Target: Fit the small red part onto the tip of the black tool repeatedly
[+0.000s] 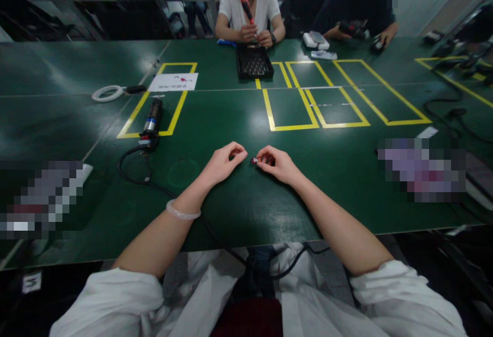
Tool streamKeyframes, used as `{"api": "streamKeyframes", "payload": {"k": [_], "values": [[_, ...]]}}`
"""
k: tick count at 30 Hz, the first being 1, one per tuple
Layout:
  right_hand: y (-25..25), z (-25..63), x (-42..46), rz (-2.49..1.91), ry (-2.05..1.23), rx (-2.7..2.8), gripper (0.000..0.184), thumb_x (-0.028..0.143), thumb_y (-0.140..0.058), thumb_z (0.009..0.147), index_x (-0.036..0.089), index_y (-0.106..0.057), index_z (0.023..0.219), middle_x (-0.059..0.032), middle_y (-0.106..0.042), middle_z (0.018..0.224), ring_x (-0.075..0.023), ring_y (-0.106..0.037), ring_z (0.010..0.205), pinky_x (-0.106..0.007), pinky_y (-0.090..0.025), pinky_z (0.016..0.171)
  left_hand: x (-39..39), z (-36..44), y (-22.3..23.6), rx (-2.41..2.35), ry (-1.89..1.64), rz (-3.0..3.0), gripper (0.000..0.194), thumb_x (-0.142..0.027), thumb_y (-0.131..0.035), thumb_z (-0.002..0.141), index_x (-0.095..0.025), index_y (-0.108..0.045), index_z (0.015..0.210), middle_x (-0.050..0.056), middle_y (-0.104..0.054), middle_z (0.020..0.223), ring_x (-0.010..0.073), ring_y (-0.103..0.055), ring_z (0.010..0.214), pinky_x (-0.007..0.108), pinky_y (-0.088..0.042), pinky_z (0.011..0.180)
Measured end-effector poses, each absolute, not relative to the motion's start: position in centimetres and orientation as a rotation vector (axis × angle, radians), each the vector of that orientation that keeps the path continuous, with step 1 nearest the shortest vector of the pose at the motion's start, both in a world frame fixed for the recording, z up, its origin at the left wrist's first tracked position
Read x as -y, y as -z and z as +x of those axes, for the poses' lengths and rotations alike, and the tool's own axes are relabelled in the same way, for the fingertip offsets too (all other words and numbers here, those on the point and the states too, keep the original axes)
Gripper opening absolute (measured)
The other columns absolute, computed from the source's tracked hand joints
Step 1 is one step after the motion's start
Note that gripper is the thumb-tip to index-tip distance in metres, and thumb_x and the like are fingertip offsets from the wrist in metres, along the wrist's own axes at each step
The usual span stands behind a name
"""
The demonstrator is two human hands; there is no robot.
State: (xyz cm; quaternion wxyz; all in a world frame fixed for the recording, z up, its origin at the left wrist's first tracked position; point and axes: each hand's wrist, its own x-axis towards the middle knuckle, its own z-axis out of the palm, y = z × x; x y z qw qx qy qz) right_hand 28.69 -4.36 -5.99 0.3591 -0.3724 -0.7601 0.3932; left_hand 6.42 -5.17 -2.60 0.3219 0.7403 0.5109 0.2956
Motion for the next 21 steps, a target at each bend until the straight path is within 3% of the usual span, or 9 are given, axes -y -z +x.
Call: {"api": "streamKeyframes", "payload": {"k": [7, 13, 17, 21], "values": [[5.8, 28.6, 4.4, -0.982, -1.047, 1.941, 0.015, 0.027, -0.065, 0.083, 0.018, -0.061, 0.095, 0.0010, -0.059, 0.074, -0.0119, -0.053, 0.064, -0.026, -0.043, 0.063, 2.0, -4.0, 1.5, -2.285, -0.975, 1.947, 0.027, -0.034, -0.055, 0.090, -0.015, -0.062, 0.108, 0.012, -0.059, 0.112, 0.0274, -0.051, 0.109, 0.041, -0.038, 0.097], [5.7, 28.5, 4.5, -0.986, -1.059, 1.940, 0.016, 0.027, -0.065, 0.083, 0.018, -0.060, 0.095, 0.0015, -0.058, 0.074, -0.0118, -0.052, 0.063, -0.026, -0.042, 0.063, 2.3, -11.4, 1.6, -2.768, -0.628, 1.613, 0.073, -0.048, -0.066, 0.083, -0.010, -0.039, 0.139, 0.018, -0.035, 0.149, 0.0364, -0.039, 0.124, 0.052, -0.036, 0.099], [5.4, 28.6, 4.6, -0.991, -1.078, 1.936, 0.016, 0.027, -0.065, 0.083, 0.018, -0.060, 0.094, 0.0013, -0.058, 0.074, -0.0118, -0.053, 0.064, -0.025, -0.043, 0.063, 2.2, -12.5, 1.8, -2.696, -0.314, 1.538, 0.067, -0.054, -0.062, 0.084, -0.010, -0.046, 0.132, 0.019, -0.048, 0.136, 0.0365, -0.049, 0.114, 0.050, -0.042, 0.089], [5.3, 28.5, 4.6, -0.989, -1.083, 1.938, 0.015, 0.027, -0.064, 0.083, 0.018, -0.060, 0.094, 0.0016, -0.059, 0.073, -0.0114, -0.053, 0.063, -0.025, -0.043, 0.062, 1.9, -12.4, 1.5, -2.670, -0.229, 1.534, 0.060, -0.054, -0.058, 0.086, -0.015, -0.049, 0.130, 0.016, -0.054, 0.127, 0.0324, -0.055, 0.105, 0.046, -0.046, 0.083]]}}
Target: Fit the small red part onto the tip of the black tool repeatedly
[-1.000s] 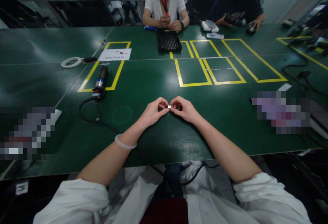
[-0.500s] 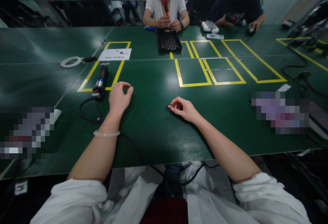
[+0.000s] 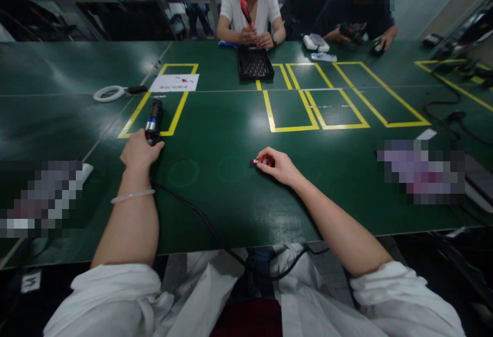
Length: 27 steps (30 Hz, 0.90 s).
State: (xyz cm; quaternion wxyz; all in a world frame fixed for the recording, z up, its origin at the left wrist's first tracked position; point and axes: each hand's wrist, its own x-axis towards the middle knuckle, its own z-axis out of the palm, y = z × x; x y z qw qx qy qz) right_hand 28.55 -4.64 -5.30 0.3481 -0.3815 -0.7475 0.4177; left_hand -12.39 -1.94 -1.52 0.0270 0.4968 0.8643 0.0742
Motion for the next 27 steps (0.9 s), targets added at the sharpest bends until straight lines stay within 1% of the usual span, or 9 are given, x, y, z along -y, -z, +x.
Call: {"api": "streamKeyframes", "payload": {"k": [3, 7, 14, 22, 25, 27], "values": [[5.5, 28.5, 4.6, -0.986, -1.082, 1.935, 0.015, 0.027, -0.064, 0.083, 0.017, -0.060, 0.094, 0.0015, -0.059, 0.074, -0.0110, -0.053, 0.063, -0.024, -0.043, 0.062, 1.8, -12.2, 1.4, -2.663, -0.180, 1.574, 0.066, -0.059, -0.056, 0.085, -0.014, -0.048, 0.132, 0.016, -0.052, 0.131, 0.0308, -0.054, 0.108, 0.044, -0.047, 0.085], [5.6, 28.6, 4.6, -0.994, -1.082, 1.932, 0.015, 0.027, -0.064, 0.083, 0.017, -0.061, 0.095, 0.0016, -0.059, 0.074, -0.0110, -0.053, 0.063, -0.024, -0.043, 0.062, 1.8, -12.1, 1.4, -2.643, -0.177, 1.593, 0.074, -0.062, -0.054, 0.084, -0.011, -0.047, 0.137, 0.018, -0.048, 0.133, 0.0316, -0.055, 0.107, 0.047, -0.047, 0.086], [5.6, 28.5, 4.6, -0.990, -1.100, 1.920, 0.016, 0.028, -0.064, 0.083, 0.017, -0.061, 0.094, 0.0012, -0.060, 0.074, -0.0108, -0.053, 0.063, -0.024, -0.043, 0.062, 2.0, -11.0, 1.8, -2.605, -0.274, 1.644, 0.072, -0.061, -0.055, 0.084, -0.012, -0.051, 0.136, 0.016, -0.049, 0.124, 0.0306, -0.056, 0.101, 0.050, -0.049, 0.086], [5.6, 28.5, 4.6, -0.991, -1.102, 1.923, 0.016, 0.030, -0.064, 0.083, 0.018, -0.061, 0.094, 0.0008, -0.061, 0.076, -0.0109, -0.053, 0.063, -0.024, -0.043, 0.062, 2.0, -9.4, 2.2, -2.602, -0.325, 1.711, 0.071, -0.056, -0.060, 0.083, -0.011, -0.048, 0.137, 0.015, -0.046, 0.126, 0.0323, -0.054, 0.107, 0.054, -0.047, 0.092], [5.6, 28.5, 4.6, -0.993, -1.092, 1.927, 0.016, 0.029, -0.064, 0.084, 0.018, -0.061, 0.094, 0.0013, -0.060, 0.074, -0.0110, -0.053, 0.063, -0.025, -0.043, 0.062, 2.0, -8.9, 2.3, -2.585, -0.320, 1.742, 0.069, -0.054, -0.059, 0.084, -0.012, -0.047, 0.138, 0.016, -0.047, 0.127, 0.0326, -0.054, 0.108, 0.053, -0.047, 0.093], [5.7, 28.5, 4.6, -0.994, -1.087, 1.930, 0.016, 0.029, -0.064, 0.084, 0.018, -0.061, 0.094, 0.0015, -0.059, 0.073, -0.0110, -0.053, 0.063, -0.025, -0.043, 0.061, 2.0, -8.4, 2.5, -2.577, -0.318, 1.769, 0.070, -0.054, -0.060, 0.083, -0.014, -0.047, 0.139, 0.018, -0.047, 0.129, 0.0343, -0.055, 0.110, 0.051, -0.048, 0.092]]}}
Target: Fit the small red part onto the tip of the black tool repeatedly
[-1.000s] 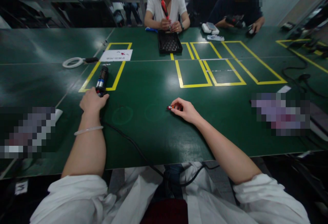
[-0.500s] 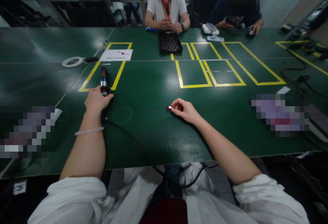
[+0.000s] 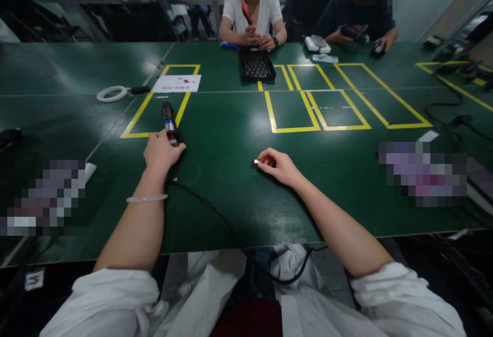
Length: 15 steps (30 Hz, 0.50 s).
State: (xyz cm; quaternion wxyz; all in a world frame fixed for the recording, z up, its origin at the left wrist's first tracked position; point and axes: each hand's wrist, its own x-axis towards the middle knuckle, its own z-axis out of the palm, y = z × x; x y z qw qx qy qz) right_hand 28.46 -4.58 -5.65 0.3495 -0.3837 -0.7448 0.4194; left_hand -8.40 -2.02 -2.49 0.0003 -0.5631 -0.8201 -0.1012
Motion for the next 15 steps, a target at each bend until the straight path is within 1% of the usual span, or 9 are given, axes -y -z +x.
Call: {"api": "streamKeyframes", "payload": {"k": [3, 6, 10, 15], "values": [[5.7, 28.4, 4.5, -0.999, -1.072, 1.931, 0.016, 0.028, -0.064, 0.084, 0.018, -0.061, 0.095, 0.0016, -0.059, 0.073, -0.0111, -0.053, 0.063, -0.025, -0.043, 0.061, 2.1, -7.4, 2.7, 2.532, 0.329, -1.799, 0.071, -0.054, -0.061, 0.081, -0.015, -0.048, 0.139, 0.021, -0.048, 0.130, 0.0377, -0.055, 0.113, 0.050, -0.050, 0.092], [5.8, 28.4, 4.4, -1.015, -1.020, 1.921, 0.015, 0.029, -0.064, 0.083, 0.018, -0.061, 0.093, 0.0008, -0.060, 0.075, -0.0116, -0.053, 0.064, -0.025, -0.042, 0.062, 2.2, -5.7, 2.8, 2.495, 0.337, -1.854, 0.069, -0.051, -0.063, 0.079, -0.015, -0.050, 0.137, 0.021, -0.049, 0.128, 0.0387, -0.055, 0.114, 0.051, -0.050, 0.092], [6.0, 28.4, 4.3, -1.035, -1.023, 1.896, 0.014, 0.029, -0.064, 0.083, 0.019, -0.061, 0.092, 0.0007, -0.060, 0.074, -0.0120, -0.052, 0.064, -0.026, -0.042, 0.061, 2.9, -2.7, 2.5, 2.405, 0.335, -1.954, 0.066, -0.047, -0.064, 0.078, -0.014, -0.051, 0.135, 0.020, -0.050, 0.127, 0.0380, -0.054, 0.115, 0.049, -0.051, 0.092], [6.1, 28.3, 4.2, -1.019, -1.022, 1.845, 0.018, 0.029, -0.064, 0.082, 0.019, -0.059, 0.097, 0.0003, -0.061, 0.077, -0.0125, -0.054, 0.065, -0.026, -0.042, 0.061, 4.1, 1.7, 2.3, 2.267, 0.351, -2.153, 0.067, -0.042, -0.063, 0.080, -0.014, -0.046, 0.139, 0.018, -0.048, 0.128, 0.0345, -0.054, 0.114, 0.045, -0.053, 0.089]]}}
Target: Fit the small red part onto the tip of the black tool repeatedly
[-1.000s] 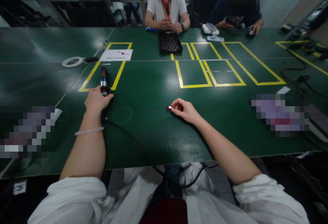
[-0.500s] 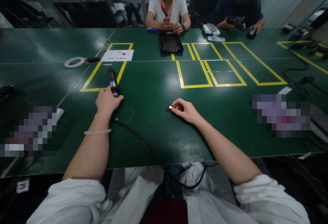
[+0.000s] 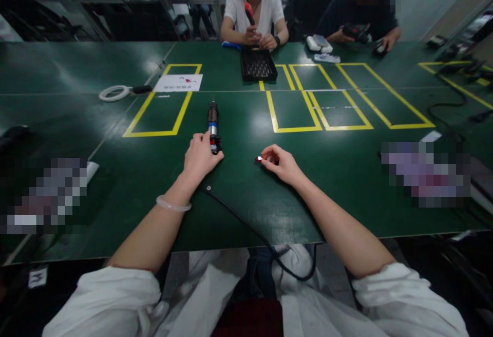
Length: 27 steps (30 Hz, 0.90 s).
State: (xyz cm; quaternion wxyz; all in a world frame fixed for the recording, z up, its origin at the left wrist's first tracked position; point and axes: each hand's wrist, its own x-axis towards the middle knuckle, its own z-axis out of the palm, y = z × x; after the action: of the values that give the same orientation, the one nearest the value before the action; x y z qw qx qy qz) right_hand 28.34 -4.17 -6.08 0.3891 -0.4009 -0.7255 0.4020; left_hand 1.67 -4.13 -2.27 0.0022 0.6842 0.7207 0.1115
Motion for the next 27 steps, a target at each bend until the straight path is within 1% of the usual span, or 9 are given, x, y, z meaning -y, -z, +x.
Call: {"api": "streamKeyframes", "payload": {"k": [3, 6, 12, 18, 23, 27], "values": [[6.1, 28.3, 4.2, -1.024, -0.977, 1.841, 0.016, 0.028, -0.063, 0.082, 0.019, -0.058, 0.095, -0.0003, -0.062, 0.079, -0.0128, -0.055, 0.067, -0.026, -0.042, 0.061, 5.0, 4.2, 2.5, -2.139, -0.373, 2.249, 0.067, -0.039, -0.063, 0.081, -0.014, -0.044, 0.139, 0.017, -0.048, 0.128, 0.0323, -0.054, 0.112, 0.042, -0.053, 0.089], [6.1, 28.4, 4.2, -1.043, -0.927, 1.872, 0.012, 0.027, -0.063, 0.082, 0.020, -0.057, 0.090, 0.0005, -0.060, 0.075, -0.0130, -0.055, 0.066, -0.026, -0.042, 0.061, 5.9, 6.4, 2.8, -1.988, -0.416, 2.334, 0.067, -0.036, -0.062, 0.081, -0.015, -0.042, 0.142, 0.015, -0.049, 0.128, 0.0307, -0.055, 0.112, 0.040, -0.053, 0.089], [6.2, 28.6, 4.2, -1.017, -0.875, 1.949, 0.010, 0.023, -0.063, 0.082, 0.020, -0.057, 0.089, 0.0006, -0.058, 0.076, -0.0131, -0.054, 0.066, -0.026, -0.043, 0.063, 7.5, 9.2, 3.2, -1.751, -0.474, 2.437, 0.065, -0.034, -0.060, 0.082, -0.017, -0.041, 0.142, 0.016, -0.048, 0.131, 0.0305, -0.054, 0.115, 0.041, -0.052, 0.093], [6.1, 28.6, 4.2, -0.989, -0.874, 2.003, 0.011, 0.023, -0.065, 0.083, 0.019, -0.058, 0.089, -0.0001, -0.058, 0.079, -0.0132, -0.053, 0.067, -0.026, -0.043, 0.065, 7.9, 9.7, 3.1, -1.693, -0.488, 2.445, 0.063, -0.033, -0.060, 0.082, -0.017, -0.042, 0.141, 0.016, -0.049, 0.132, 0.0305, -0.054, 0.117, 0.041, -0.051, 0.096], [6.2, 28.6, 4.1, -0.969, -0.792, 2.016, 0.010, 0.024, -0.067, 0.082, 0.018, -0.061, 0.087, -0.0016, -0.056, 0.083, -0.0137, -0.054, 0.069, -0.027, -0.044, 0.067, 7.9, 9.6, 3.3, -1.692, -0.513, 2.445, 0.062, -0.032, -0.059, 0.083, -0.017, -0.042, 0.141, 0.016, -0.049, 0.134, 0.0301, -0.054, 0.118, 0.041, -0.049, 0.099], [6.1, 28.5, 4.3, -1.003, -0.913, 1.943, 0.016, 0.027, -0.069, 0.081, 0.019, -0.062, 0.092, -0.0006, -0.061, 0.079, -0.0129, -0.055, 0.065, -0.026, -0.045, 0.063, 8.0, 9.6, 3.4, -1.697, -0.496, 2.469, 0.064, -0.033, -0.058, 0.084, -0.016, -0.040, 0.143, 0.016, -0.049, 0.134, 0.0307, -0.053, 0.119, 0.042, -0.049, 0.099]]}}
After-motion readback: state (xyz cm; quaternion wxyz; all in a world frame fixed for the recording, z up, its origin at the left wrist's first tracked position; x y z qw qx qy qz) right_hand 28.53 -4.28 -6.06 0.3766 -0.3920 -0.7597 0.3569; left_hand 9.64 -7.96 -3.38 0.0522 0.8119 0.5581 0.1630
